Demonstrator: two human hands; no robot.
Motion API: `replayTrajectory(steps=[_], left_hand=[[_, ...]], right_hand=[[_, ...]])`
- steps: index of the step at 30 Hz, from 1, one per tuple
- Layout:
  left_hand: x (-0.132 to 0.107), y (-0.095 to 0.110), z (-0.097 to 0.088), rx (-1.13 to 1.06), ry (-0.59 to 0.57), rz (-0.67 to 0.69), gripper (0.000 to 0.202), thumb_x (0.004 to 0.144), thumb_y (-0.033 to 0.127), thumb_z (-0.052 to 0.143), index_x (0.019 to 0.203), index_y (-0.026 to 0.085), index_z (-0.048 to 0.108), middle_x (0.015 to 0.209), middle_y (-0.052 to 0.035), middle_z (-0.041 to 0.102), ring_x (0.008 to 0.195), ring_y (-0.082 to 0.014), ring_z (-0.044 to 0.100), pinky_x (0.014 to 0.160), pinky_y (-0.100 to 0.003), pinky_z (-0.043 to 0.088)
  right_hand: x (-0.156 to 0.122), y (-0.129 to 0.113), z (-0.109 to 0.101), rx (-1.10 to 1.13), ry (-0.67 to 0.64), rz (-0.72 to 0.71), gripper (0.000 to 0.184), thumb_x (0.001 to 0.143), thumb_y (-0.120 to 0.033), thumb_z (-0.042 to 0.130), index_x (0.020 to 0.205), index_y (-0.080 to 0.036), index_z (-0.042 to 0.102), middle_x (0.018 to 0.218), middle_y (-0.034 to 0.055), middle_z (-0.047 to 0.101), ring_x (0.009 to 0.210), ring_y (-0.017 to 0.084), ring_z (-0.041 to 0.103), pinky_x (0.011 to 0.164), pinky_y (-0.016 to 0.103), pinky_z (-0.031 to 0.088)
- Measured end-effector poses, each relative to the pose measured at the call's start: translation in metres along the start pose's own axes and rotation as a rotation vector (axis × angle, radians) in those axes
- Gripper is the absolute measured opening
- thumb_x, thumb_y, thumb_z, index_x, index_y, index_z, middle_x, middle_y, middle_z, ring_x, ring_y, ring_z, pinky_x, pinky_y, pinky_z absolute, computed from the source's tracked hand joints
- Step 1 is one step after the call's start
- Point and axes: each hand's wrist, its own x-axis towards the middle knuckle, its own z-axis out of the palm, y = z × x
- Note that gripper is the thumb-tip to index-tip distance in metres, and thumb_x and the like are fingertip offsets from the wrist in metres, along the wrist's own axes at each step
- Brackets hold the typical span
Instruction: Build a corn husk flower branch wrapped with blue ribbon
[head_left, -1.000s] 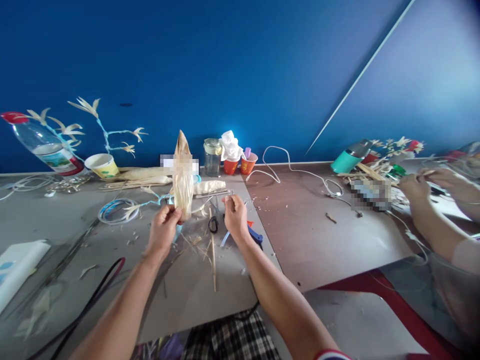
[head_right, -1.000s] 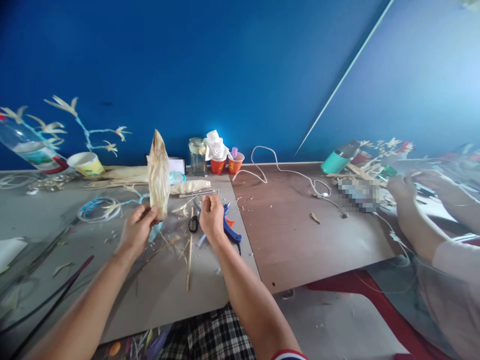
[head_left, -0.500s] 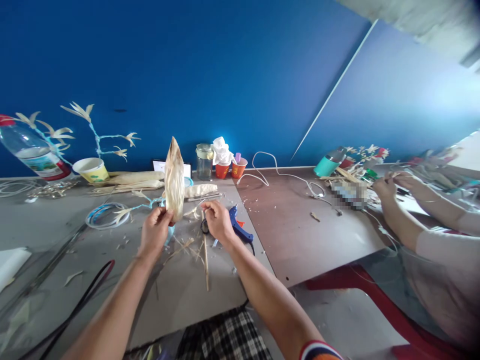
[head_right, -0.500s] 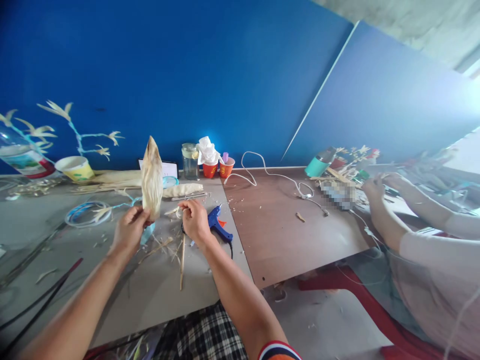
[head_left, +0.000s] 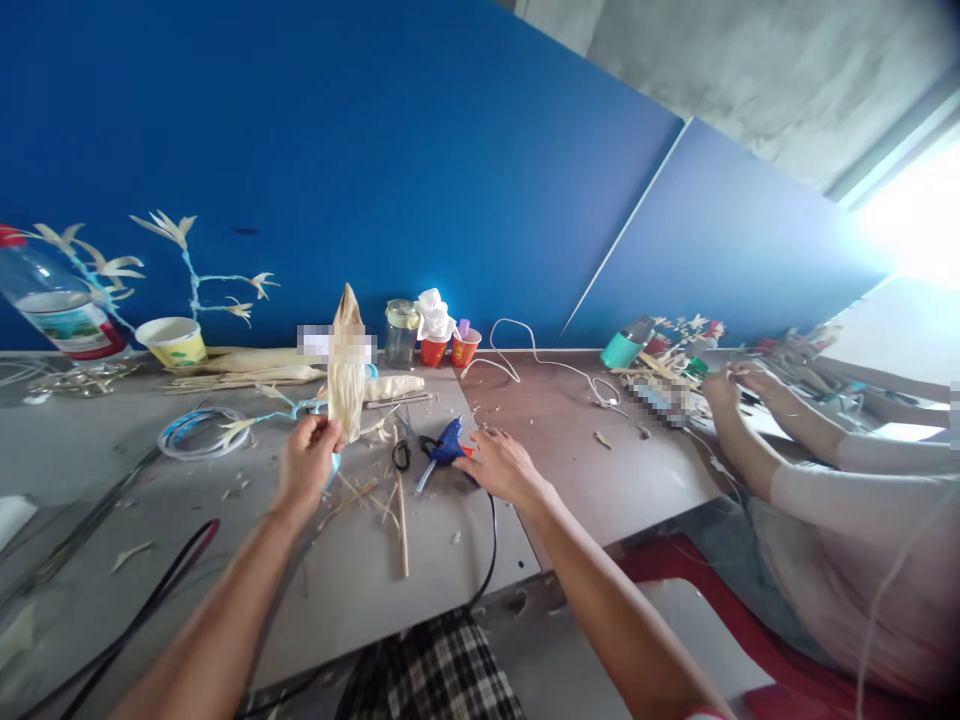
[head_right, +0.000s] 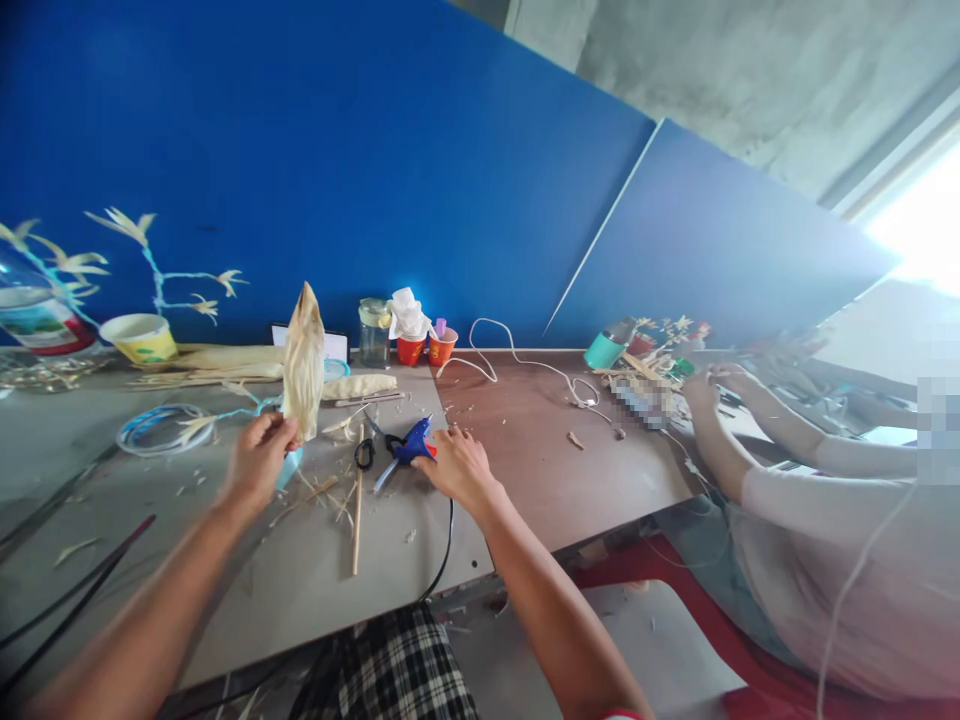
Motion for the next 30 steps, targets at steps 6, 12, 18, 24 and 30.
replayTrajectory(steps=[6, 12, 18, 24, 30], left_hand=[[-0.001, -0.001, 0.001, -0.042, 0.006, 0.007, 0.021, 0.072, 0.037, 0.065, 0.073, 0.017, 0.059, 0.054, 0.0034, 0.054, 0.05, -0.0093, 0.048, 0.052, -0.022, 0.038], [-0.001, -0.001, 0.0, -0.059, 0.013, -0.002, 0.023, 0.072, 0.038, 0.065, 0.075, 0.016, 0.059, 0.056, 0.0035, 0.054, 0.051, -0.0087, 0.047, 0.051, -0.022, 0.036], [-0.002, 0.002, 0.0, -0.055, 0.0, 0.005, 0.022, 0.072, 0.037, 0.065, 0.075, 0.016, 0.059, 0.056, 0.0034, 0.053, 0.05, -0.0087, 0.046, 0.051, -0.022, 0.036], [-0.001, -0.001, 0.0, -0.06, -0.004, -0.003, 0.022, 0.072, 0.038, 0.065, 0.073, 0.017, 0.059, 0.057, 0.0029, 0.053, 0.051, -0.0088, 0.047, 0.052, -0.022, 0.036], [-0.002, -0.001, 0.0, -0.068, 0.008, -0.01, 0.021, 0.073, 0.037, 0.064, 0.072, 0.017, 0.058, 0.055, 0.003, 0.052, 0.05, -0.0091, 0.046, 0.051, -0.022, 0.036]], right_hand=[[-0.004, 0.01, 0.03, -0.054, -0.082, -0.003, 0.036, 0.082, -0.033, 0.06, 0.113, -0.016, 0.06, 0.11, 0.0127, 0.066, 0.102, 0.027, 0.06, 0.085, 0.035, 0.041], [-0.005, 0.033, 0.046, 0.184, 0.176, -0.147, 0.036, 0.083, -0.012, 0.052, 0.119, -0.018, 0.057, 0.112, 0.0113, 0.062, 0.106, 0.024, 0.054, 0.091, 0.036, 0.04], [0.012, 0.059, 0.054, 0.374, 0.356, -0.291, 0.033, 0.082, -0.012, 0.051, 0.114, -0.019, 0.057, 0.104, 0.0109, 0.061, 0.1, 0.024, 0.054, 0.091, 0.041, 0.044], [0.033, 0.072, 0.063, 0.445, 0.304, -0.292, 0.032, 0.083, -0.016, 0.053, 0.114, -0.019, 0.059, 0.102, 0.0098, 0.062, 0.098, 0.023, 0.057, 0.089, 0.039, 0.046], [0.058, 0.078, 0.061, 0.429, 0.356, -0.348, 0.032, 0.083, -0.017, 0.052, 0.114, -0.02, 0.06, 0.103, 0.0104, 0.062, 0.099, 0.023, 0.057, 0.09, 0.04, 0.046]])
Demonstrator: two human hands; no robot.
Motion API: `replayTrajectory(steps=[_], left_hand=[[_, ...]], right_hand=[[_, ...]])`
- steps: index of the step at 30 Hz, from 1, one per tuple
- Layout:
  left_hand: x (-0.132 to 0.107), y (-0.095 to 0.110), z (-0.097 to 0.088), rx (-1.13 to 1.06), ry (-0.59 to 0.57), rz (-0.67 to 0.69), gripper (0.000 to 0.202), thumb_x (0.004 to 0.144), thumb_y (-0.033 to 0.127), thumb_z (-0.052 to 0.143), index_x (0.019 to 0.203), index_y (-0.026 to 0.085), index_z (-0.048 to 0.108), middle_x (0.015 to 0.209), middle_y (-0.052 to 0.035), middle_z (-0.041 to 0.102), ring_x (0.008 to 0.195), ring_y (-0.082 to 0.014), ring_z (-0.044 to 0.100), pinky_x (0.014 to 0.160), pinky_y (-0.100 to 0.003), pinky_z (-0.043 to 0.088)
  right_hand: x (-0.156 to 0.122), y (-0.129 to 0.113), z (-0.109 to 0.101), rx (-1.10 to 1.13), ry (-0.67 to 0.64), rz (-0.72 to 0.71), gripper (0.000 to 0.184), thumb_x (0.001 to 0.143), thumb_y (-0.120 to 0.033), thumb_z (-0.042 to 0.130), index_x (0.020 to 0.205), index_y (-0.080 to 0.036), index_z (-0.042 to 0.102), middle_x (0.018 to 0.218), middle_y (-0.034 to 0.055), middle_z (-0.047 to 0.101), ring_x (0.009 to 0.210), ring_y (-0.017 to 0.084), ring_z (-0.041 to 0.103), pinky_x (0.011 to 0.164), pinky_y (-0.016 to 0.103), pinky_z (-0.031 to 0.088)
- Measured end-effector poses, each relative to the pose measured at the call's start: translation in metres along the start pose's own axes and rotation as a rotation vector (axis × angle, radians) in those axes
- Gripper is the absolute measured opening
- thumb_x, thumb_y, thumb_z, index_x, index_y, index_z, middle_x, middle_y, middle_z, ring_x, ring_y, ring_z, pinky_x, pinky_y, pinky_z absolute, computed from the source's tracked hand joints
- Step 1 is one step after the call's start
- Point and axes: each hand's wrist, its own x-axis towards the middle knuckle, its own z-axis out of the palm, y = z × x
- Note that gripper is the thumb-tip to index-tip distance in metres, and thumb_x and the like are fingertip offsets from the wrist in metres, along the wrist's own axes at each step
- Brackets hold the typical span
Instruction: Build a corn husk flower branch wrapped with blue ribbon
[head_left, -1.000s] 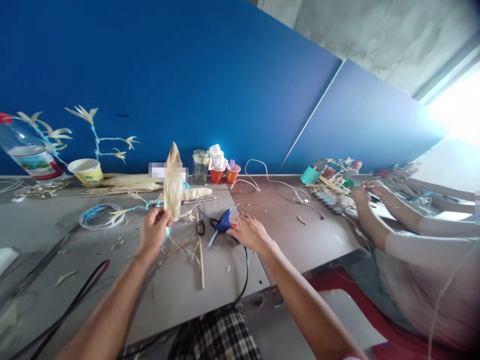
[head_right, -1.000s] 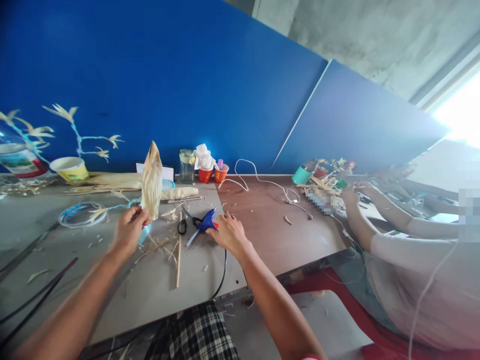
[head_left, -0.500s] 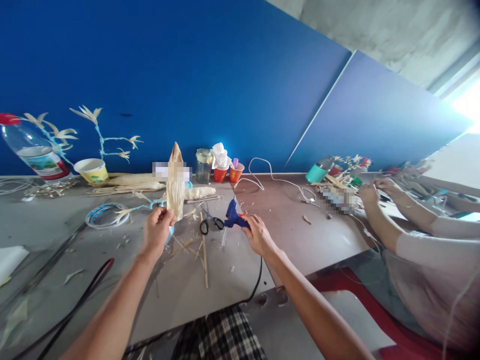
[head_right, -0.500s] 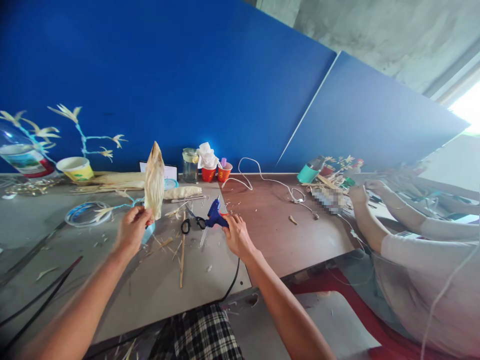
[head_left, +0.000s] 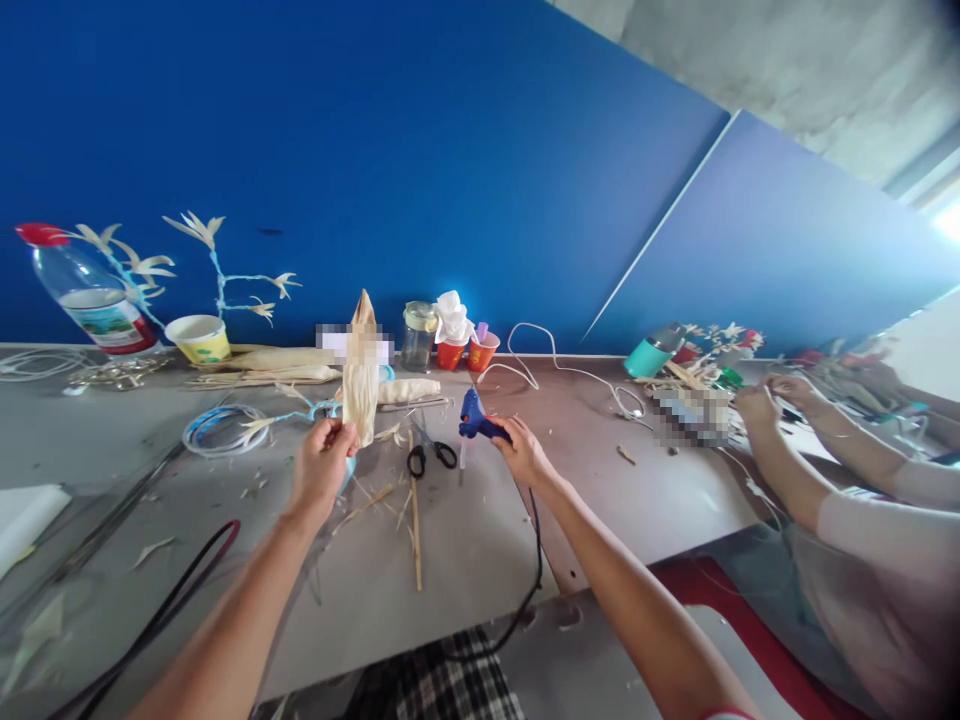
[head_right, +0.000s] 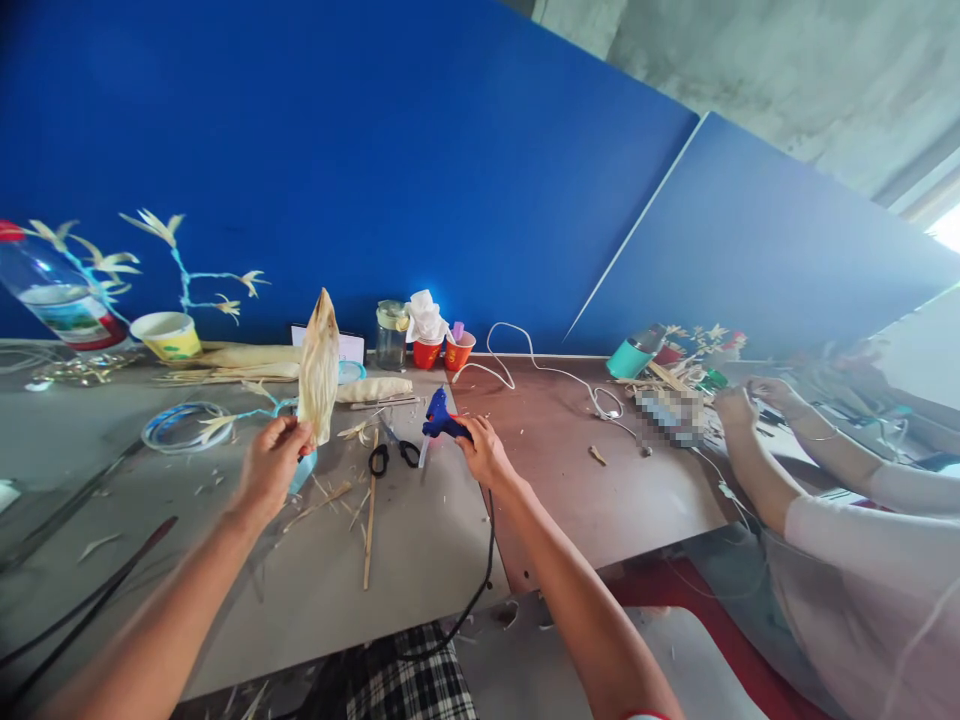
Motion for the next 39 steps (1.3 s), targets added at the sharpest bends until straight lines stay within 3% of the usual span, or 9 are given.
replayTrajectory(steps=[6, 16, 19, 21, 22, 25, 28, 33, 39], left_hand=[[-0.001, 0.004, -0.001, 0.037, 0.014, -0.022, 0.021, 0.074, 0.037, 0.063, 0.073, 0.017, 0.059, 0.056, 0.0029, 0.052, 0.052, -0.0095, 0.046, 0.052, -0.022, 0.036], [-0.005, 0.008, 0.002, 0.072, -0.028, -0.013, 0.021, 0.075, 0.038, 0.063, 0.072, 0.018, 0.059, 0.054, 0.0026, 0.052, 0.051, -0.0106, 0.046, 0.051, -0.023, 0.036], [-0.005, 0.008, 0.001, 0.089, -0.026, -0.001, 0.019, 0.076, 0.037, 0.062, 0.073, 0.018, 0.059, 0.055, 0.0026, 0.052, 0.051, -0.0105, 0.046, 0.052, -0.023, 0.037], [-0.005, 0.007, 0.0, 0.12, -0.023, 0.004, 0.02, 0.076, 0.037, 0.061, 0.074, 0.017, 0.059, 0.056, 0.002, 0.054, 0.053, -0.0109, 0.048, 0.053, -0.023, 0.038], [-0.005, 0.007, 0.0, 0.135, -0.021, 0.005, 0.021, 0.076, 0.038, 0.062, 0.074, 0.017, 0.06, 0.058, 0.0015, 0.055, 0.054, -0.0113, 0.049, 0.054, -0.023, 0.039], [-0.004, 0.005, -0.001, 0.15, -0.011, 0.007, 0.024, 0.075, 0.041, 0.062, 0.077, 0.017, 0.06, 0.061, 0.0007, 0.057, 0.055, -0.0121, 0.051, 0.055, -0.024, 0.041], [-0.004, 0.004, 0.0, 0.123, -0.007, 0.019, 0.023, 0.076, 0.041, 0.061, 0.077, 0.018, 0.059, 0.057, 0.002, 0.055, 0.052, -0.011, 0.049, 0.052, -0.024, 0.039], [-0.006, 0.009, 0.002, 0.092, -0.018, 0.029, 0.022, 0.077, 0.04, 0.06, 0.074, 0.019, 0.057, 0.054, 0.0031, 0.053, 0.049, -0.01, 0.047, 0.051, -0.023, 0.037], [-0.007, 0.013, 0.003, 0.066, -0.034, 0.038, 0.021, 0.076, 0.039, 0.06, 0.072, 0.018, 0.057, 0.053, 0.0028, 0.053, 0.049, -0.0104, 0.047, 0.05, -0.023, 0.037]], right_hand=[[0.032, 0.018, -0.001, -0.048, -0.024, -0.006, 0.032, 0.082, -0.015, 0.052, 0.111, -0.018, 0.064, 0.098, 0.0093, 0.065, 0.095, 0.023, 0.058, 0.087, 0.04, 0.046], [0.012, 0.024, 0.003, -0.146, -0.147, 0.034, 0.03, 0.088, -0.027, 0.053, 0.115, -0.02, 0.063, 0.114, 0.0102, 0.065, 0.11, 0.023, 0.056, 0.097, 0.041, 0.041], [0.016, 0.002, -0.003, -0.226, -0.052, 0.092, 0.028, 0.087, -0.03, 0.054, 0.108, -0.016, 0.067, 0.11, 0.0131, 0.064, 0.106, 0.024, 0.056, 0.093, 0.04, 0.043], [0.021, -0.026, -0.005, -0.19, 0.049, 0.119, 0.03, 0.09, -0.029, 0.05, 0.109, -0.013, 0.065, 0.107, 0.0143, 0.063, 0.101, 0.022, 0.058, 0.09, 0.035, 0.044], [0.023, -0.043, -0.004, -0.147, 0.029, 0.118, 0.031, 0.091, -0.03, 0.047, 0.111, -0.014, 0.064, 0.107, 0.0134, 0.064, 0.096, 0.02, 0.06, 0.086, 0.031, 0.046], [0.028, -0.094, 0.01, -0.171, -0.207, 0.109, 0.031, 0.092, -0.035, 0.048, 0.11, -0.015, 0.064, 0.097, 0.0101, 0.068, 0.088, 0.018, 0.064, 0.08, 0.028, 0.046], [0.032, -0.128, 0.032, -0.442, -0.399, 0.162, 0.04, 0.089, -0.047, 0.048, 0.097, -0.013, 0.067, 0.099, 0.0156, 0.068, 0.089, 0.026, 0.065, 0.077, 0.034, 0.046], [0.036, -0.138, 0.052, -0.552, -0.5, 0.185, 0.041, 0.087, -0.047, 0.048, 0.101, -0.013, 0.065, 0.1, 0.0166, 0.069, 0.092, 0.028, 0.066, 0.074, 0.035, 0.047], [0.029, -0.132, 0.042, -0.55, -0.503, 0.192, 0.032, 0.08, -0.034, 0.056, 0.104, -0.013, 0.061, 0.103, 0.0159, 0.069, 0.098, 0.028, 0.065, 0.079, 0.035, 0.046]])
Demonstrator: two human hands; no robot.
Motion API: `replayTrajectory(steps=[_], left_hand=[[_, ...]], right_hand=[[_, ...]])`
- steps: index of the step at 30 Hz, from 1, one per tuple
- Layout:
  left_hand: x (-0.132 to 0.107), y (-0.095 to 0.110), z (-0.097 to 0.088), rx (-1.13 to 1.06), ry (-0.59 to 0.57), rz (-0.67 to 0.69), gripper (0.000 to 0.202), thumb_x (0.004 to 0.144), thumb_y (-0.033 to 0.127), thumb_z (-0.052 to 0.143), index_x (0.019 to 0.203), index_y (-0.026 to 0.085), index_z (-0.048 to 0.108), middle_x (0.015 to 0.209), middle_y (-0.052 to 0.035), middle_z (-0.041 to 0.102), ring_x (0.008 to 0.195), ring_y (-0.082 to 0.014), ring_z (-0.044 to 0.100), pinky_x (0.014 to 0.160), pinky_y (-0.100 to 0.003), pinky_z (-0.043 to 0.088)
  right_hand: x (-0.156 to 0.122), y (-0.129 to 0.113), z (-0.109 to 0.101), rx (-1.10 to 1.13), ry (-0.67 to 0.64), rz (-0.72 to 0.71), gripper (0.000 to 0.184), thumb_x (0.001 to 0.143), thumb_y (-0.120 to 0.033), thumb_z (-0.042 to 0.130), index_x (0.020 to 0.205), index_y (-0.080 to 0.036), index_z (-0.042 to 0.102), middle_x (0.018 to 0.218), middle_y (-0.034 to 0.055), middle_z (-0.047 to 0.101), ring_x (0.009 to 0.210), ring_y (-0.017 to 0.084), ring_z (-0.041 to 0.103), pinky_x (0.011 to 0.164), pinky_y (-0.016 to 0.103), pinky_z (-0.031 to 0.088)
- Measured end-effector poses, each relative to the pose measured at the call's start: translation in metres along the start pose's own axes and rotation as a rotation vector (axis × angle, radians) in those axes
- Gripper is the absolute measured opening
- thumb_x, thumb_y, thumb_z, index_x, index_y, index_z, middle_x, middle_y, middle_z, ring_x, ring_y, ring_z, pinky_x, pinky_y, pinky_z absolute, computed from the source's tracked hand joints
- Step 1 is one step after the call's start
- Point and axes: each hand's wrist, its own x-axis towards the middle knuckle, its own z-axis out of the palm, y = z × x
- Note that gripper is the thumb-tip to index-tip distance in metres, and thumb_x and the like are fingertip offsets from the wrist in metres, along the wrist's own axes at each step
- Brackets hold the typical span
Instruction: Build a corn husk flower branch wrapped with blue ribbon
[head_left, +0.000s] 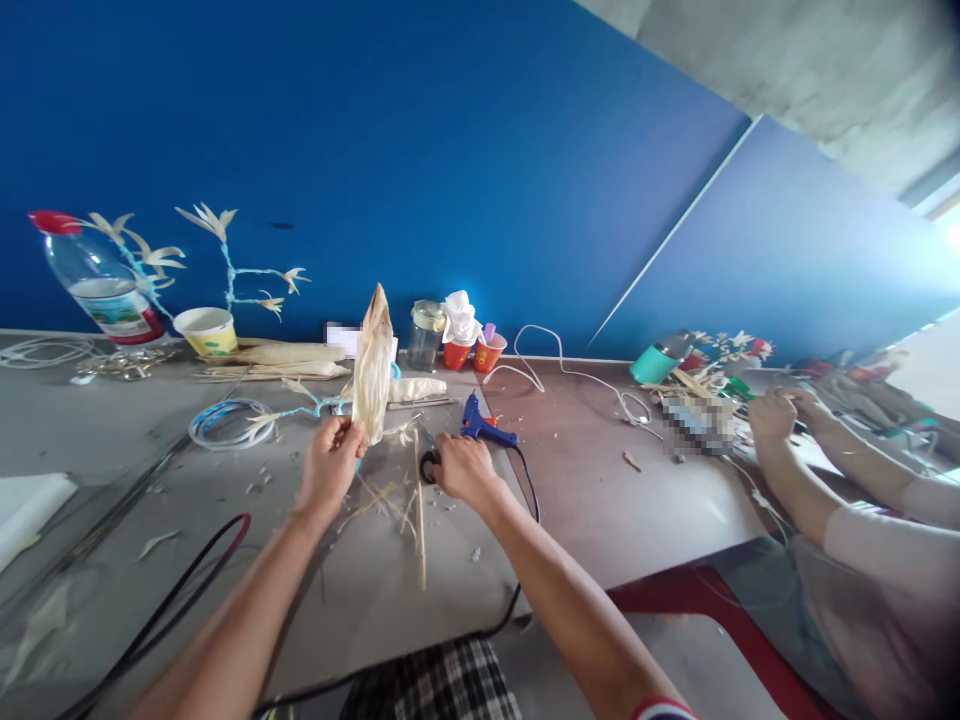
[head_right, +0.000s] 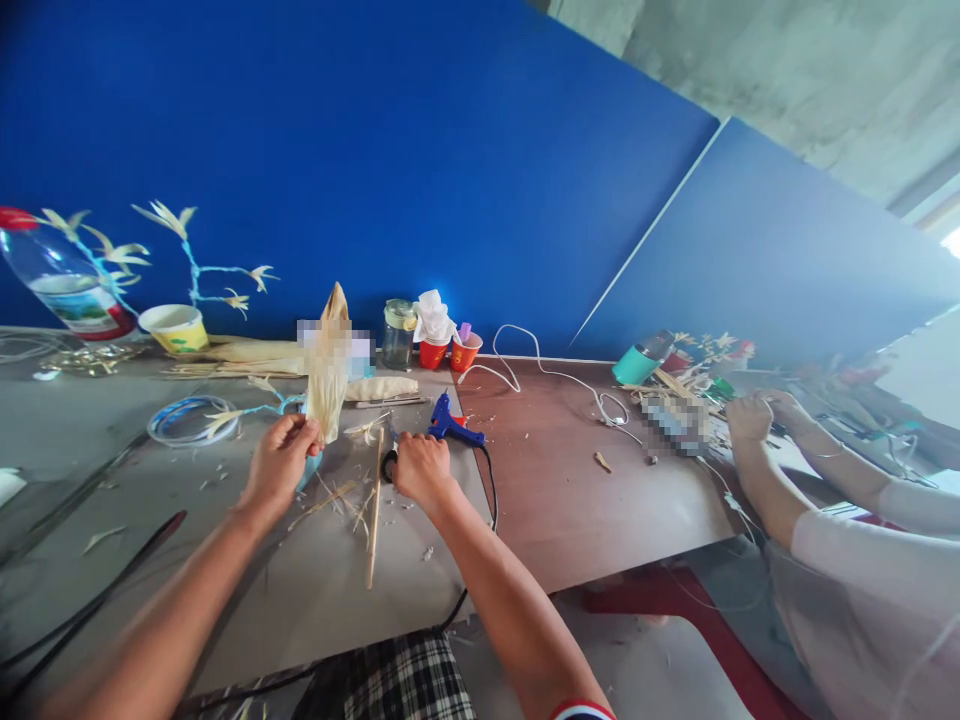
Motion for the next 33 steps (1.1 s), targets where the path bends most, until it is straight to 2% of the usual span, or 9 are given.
replayTrajectory(steps=[4, 8, 16, 18, 21, 24, 26, 29, 33], left_hand=[[0.0, -0.002, 0.001, -0.007, -0.013, 0.021, 0.02, 0.076, 0.037, 0.06, 0.07, 0.018, 0.057, 0.053, 0.0028, 0.052, 0.049, -0.0104, 0.047, 0.05, -0.023, 0.037], [0.001, -0.006, 0.001, 0.003, -0.014, 0.019, 0.02, 0.076, 0.038, 0.06, 0.071, 0.018, 0.058, 0.053, 0.0025, 0.053, 0.049, -0.0107, 0.047, 0.05, -0.023, 0.037], [0.001, -0.005, -0.001, 0.031, -0.021, 0.009, 0.024, 0.075, 0.041, 0.06, 0.069, 0.018, 0.057, 0.053, 0.0021, 0.053, 0.05, -0.0111, 0.048, 0.05, -0.023, 0.036], [0.002, -0.005, -0.001, 0.02, -0.021, 0.001, 0.024, 0.074, 0.041, 0.061, 0.069, 0.018, 0.057, 0.054, 0.002, 0.054, 0.05, -0.0111, 0.048, 0.05, -0.023, 0.037], [0.003, -0.006, 0.0, -0.001, -0.019, -0.006, 0.023, 0.073, 0.04, 0.061, 0.07, 0.018, 0.058, 0.053, 0.0022, 0.053, 0.048, -0.0112, 0.048, 0.05, -0.023, 0.036], [0.003, -0.007, 0.001, -0.004, -0.007, 0.003, 0.021, 0.073, 0.039, 0.062, 0.068, 0.018, 0.059, 0.052, 0.0021, 0.052, 0.048, -0.0114, 0.047, 0.049, -0.023, 0.036], [0.003, -0.006, 0.001, -0.004, 0.004, -0.007, 0.021, 0.073, 0.038, 0.062, 0.068, 0.018, 0.059, 0.053, 0.0016, 0.053, 0.049, -0.0115, 0.048, 0.049, -0.023, 0.037], [0.002, -0.005, 0.0, -0.017, 0.028, -0.05, 0.021, 0.071, 0.039, 0.064, 0.072, 0.018, 0.06, 0.058, 0.0011, 0.056, 0.051, -0.0114, 0.05, 0.051, -0.023, 0.039], [0.002, -0.004, -0.001, -0.083, 0.065, -0.109, 0.025, 0.07, 0.04, 0.066, 0.074, 0.017, 0.06, 0.06, 0.0017, 0.057, 0.052, -0.0104, 0.051, 0.052, -0.023, 0.04]], right_hand=[[-0.019, 0.002, -0.004, 0.013, -0.026, 0.054, 0.028, 0.079, -0.025, 0.056, 0.103, -0.013, 0.061, 0.1, 0.0161, 0.071, 0.096, 0.028, 0.067, 0.077, 0.033, 0.047], [-0.031, 0.0, -0.009, 0.023, -0.106, 0.09, 0.031, 0.079, -0.031, 0.057, 0.103, -0.012, 0.062, 0.098, 0.0177, 0.071, 0.093, 0.03, 0.068, 0.074, 0.035, 0.048], [-0.023, 0.002, -0.005, 0.111, -0.137, 0.068, 0.032, 0.076, -0.028, 0.057, 0.104, -0.013, 0.063, 0.093, 0.0153, 0.072, 0.087, 0.028, 0.068, 0.065, 0.03, 0.046], [-0.022, 0.01, -0.003, 0.306, -0.101, 0.1, 0.03, 0.075, -0.026, 0.057, 0.101, -0.016, 0.065, 0.088, 0.0104, 0.072, 0.082, 0.024, 0.067, 0.063, 0.028, 0.043], [-0.023, 0.024, -0.004, 0.879, -0.097, 0.158, 0.032, 0.07, -0.021, 0.057, 0.101, -0.017, 0.064, 0.078, 0.004, 0.069, 0.062, 0.014, 0.058, 0.052, 0.022, 0.036], [-0.021, 0.028, -0.007, 1.511, -0.154, 0.145, 0.034, 0.065, -0.021, 0.063, 0.099, -0.017, 0.06, 0.08, 0.0048, 0.069, 0.052, 0.008, 0.045, 0.043, 0.019, 0.022], [-0.018, 0.022, -0.01, 1.762, -0.188, 0.117, 0.043, 0.059, -0.018, 0.069, 0.1, -0.018, 0.059, 0.078, 0.0043, 0.068, 0.053, 0.007, 0.044, 0.042, 0.018, 0.016], [-0.01, 0.008, -0.013, 1.883, -0.214, 0.107, 0.055, 0.054, -0.016, 0.075, 0.106, -0.021, 0.059, 0.07, -0.0004, 0.063, 0.056, 0.008, 0.046, 0.043, 0.017, 0.015], [0.0, -0.008, -0.009, 1.831, -0.228, 0.076, 0.045, 0.062, -0.027, 0.075, 0.104, -0.018, 0.064, 0.064, -0.0006, 0.06, 0.056, 0.008, 0.049, 0.044, 0.018, 0.017]])
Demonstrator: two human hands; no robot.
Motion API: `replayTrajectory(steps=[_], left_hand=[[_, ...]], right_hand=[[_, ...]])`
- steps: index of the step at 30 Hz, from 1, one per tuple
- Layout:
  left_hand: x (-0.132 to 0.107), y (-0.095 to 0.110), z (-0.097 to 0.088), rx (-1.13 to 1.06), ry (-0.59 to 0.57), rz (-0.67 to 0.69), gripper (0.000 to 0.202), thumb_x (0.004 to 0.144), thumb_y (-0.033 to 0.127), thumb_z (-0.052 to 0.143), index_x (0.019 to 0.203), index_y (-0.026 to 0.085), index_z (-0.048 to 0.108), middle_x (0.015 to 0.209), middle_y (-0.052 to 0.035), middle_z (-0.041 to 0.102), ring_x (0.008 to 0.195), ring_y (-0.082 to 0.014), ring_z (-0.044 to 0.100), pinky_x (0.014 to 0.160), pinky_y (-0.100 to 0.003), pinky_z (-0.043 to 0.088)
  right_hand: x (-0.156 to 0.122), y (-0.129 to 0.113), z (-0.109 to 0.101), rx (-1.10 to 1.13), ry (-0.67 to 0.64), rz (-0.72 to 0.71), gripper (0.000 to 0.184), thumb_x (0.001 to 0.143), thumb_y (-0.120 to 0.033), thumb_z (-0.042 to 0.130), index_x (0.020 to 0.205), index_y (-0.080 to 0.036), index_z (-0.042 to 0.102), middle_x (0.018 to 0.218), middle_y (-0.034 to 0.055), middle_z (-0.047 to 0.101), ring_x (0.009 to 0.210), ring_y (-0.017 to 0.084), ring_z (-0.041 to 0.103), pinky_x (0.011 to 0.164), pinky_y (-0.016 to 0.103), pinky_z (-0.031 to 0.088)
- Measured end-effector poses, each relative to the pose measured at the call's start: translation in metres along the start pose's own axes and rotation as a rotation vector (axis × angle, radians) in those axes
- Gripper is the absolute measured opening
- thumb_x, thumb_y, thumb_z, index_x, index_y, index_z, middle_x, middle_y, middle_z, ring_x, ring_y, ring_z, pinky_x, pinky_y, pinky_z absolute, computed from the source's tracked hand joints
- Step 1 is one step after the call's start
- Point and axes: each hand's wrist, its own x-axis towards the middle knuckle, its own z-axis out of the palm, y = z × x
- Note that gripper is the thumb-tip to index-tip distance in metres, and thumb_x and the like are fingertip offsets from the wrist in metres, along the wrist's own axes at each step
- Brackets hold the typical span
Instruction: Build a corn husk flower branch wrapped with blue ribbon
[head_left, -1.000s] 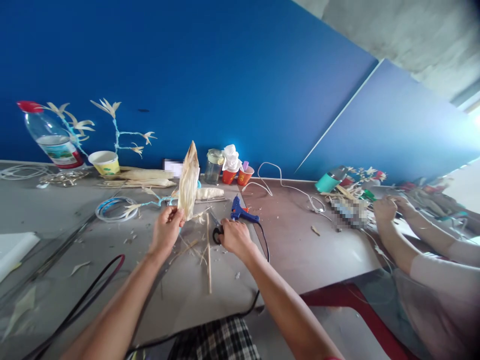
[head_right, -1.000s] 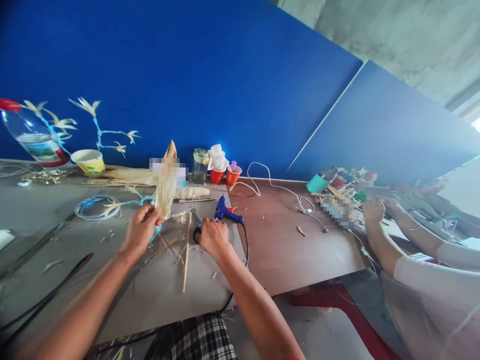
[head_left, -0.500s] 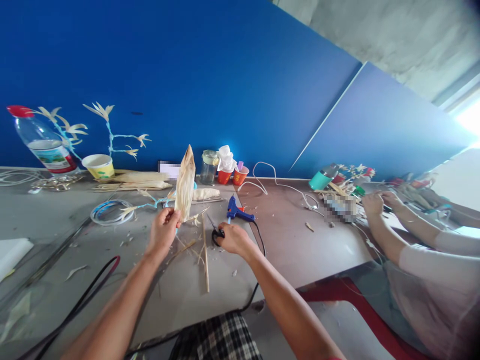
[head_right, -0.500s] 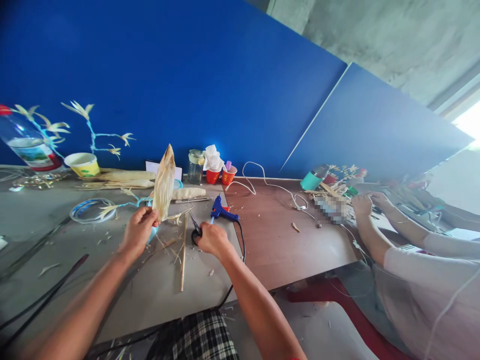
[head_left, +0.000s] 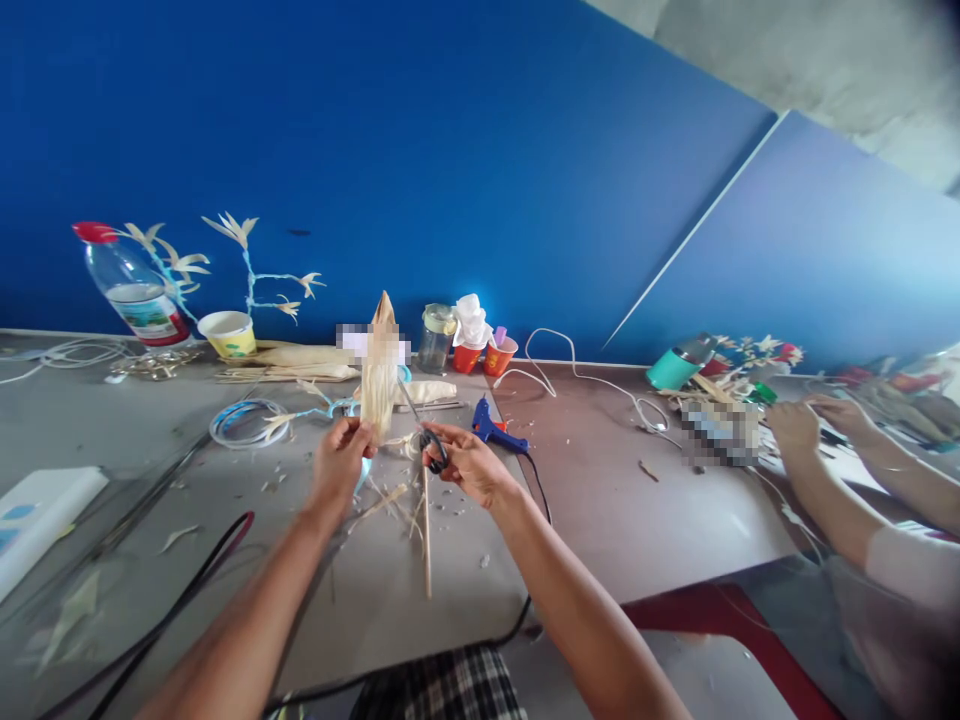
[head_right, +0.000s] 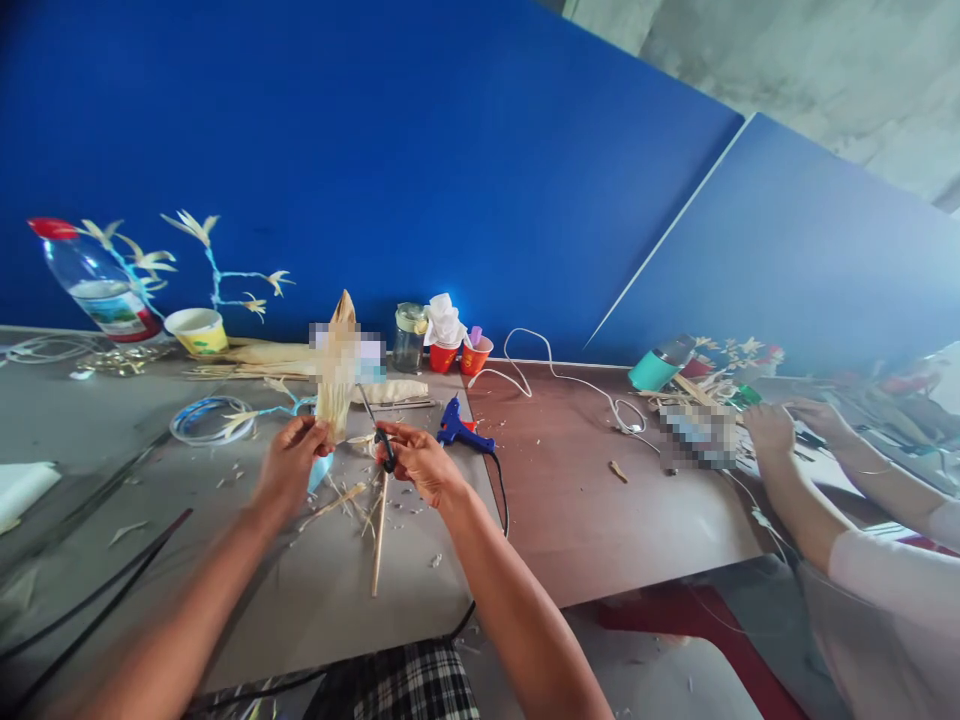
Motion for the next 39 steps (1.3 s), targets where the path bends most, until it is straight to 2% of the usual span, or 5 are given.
replayTrajectory(steps=[6, 14, 27, 33, 39], left_hand=[[0.0, 0.0, 0.0, -0.196, 0.006, -0.037, 0.023, 0.067, 0.037, 0.071, 0.074, 0.017, 0.061, 0.058, 0.0026, 0.059, 0.05, -0.0085, 0.052, 0.052, -0.021, 0.039], [-0.007, 0.017, 0.005, -0.464, -0.076, -0.159, 0.024, 0.059, 0.03, 0.08, 0.071, 0.016, 0.063, 0.061, 0.0001, 0.066, 0.054, -0.0123, 0.061, 0.063, -0.026, 0.048], [-0.008, 0.015, 0.005, -0.348, -0.048, -0.168, 0.031, 0.056, 0.034, 0.083, 0.071, 0.016, 0.062, 0.062, 0.0044, 0.06, 0.056, -0.0085, 0.058, 0.064, -0.023, 0.047], [-0.01, 0.016, 0.008, -0.332, -0.076, -0.165, 0.03, 0.057, 0.033, 0.082, 0.068, 0.015, 0.062, 0.062, 0.0042, 0.058, 0.057, -0.0075, 0.055, 0.061, -0.021, 0.046], [-0.011, 0.014, 0.008, -0.313, -0.085, -0.172, 0.029, 0.059, 0.033, 0.081, 0.07, 0.016, 0.061, 0.062, 0.004, 0.058, 0.056, -0.0078, 0.056, 0.061, -0.022, 0.047]], right_hand=[[0.006, 0.02, 0.004, 0.043, -0.052, -0.007, 0.043, 0.063, -0.032, 0.076, 0.101, -0.021, 0.059, 0.074, 0.0, 0.064, 0.06, 0.009, 0.051, 0.051, 0.018, 0.032], [-0.002, 0.025, 0.01, -0.071, -0.02, -0.095, 0.048, 0.066, -0.042, 0.073, 0.106, -0.019, 0.063, 0.074, -0.0015, 0.053, 0.066, 0.01, 0.047, 0.058, 0.022, 0.033], [-0.003, 0.037, 0.014, -0.559, -0.144, -0.153, 0.04, 0.077, -0.039, 0.062, 0.108, -0.013, 0.063, 0.071, -0.0009, 0.05, 0.062, 0.01, 0.041, 0.055, 0.023, 0.033], [-0.006, 0.036, 0.016, -0.688, -0.144, -0.212, 0.036, 0.079, -0.039, 0.059, 0.105, -0.014, 0.065, 0.063, -0.0034, 0.044, 0.057, 0.009, 0.036, 0.051, 0.021, 0.029], [-0.005, 0.039, 0.015, -0.735, -0.12, -0.243, 0.038, 0.079, -0.04, 0.059, 0.107, -0.013, 0.064, 0.066, -0.0023, 0.048, 0.059, 0.009, 0.039, 0.052, 0.021, 0.031]])
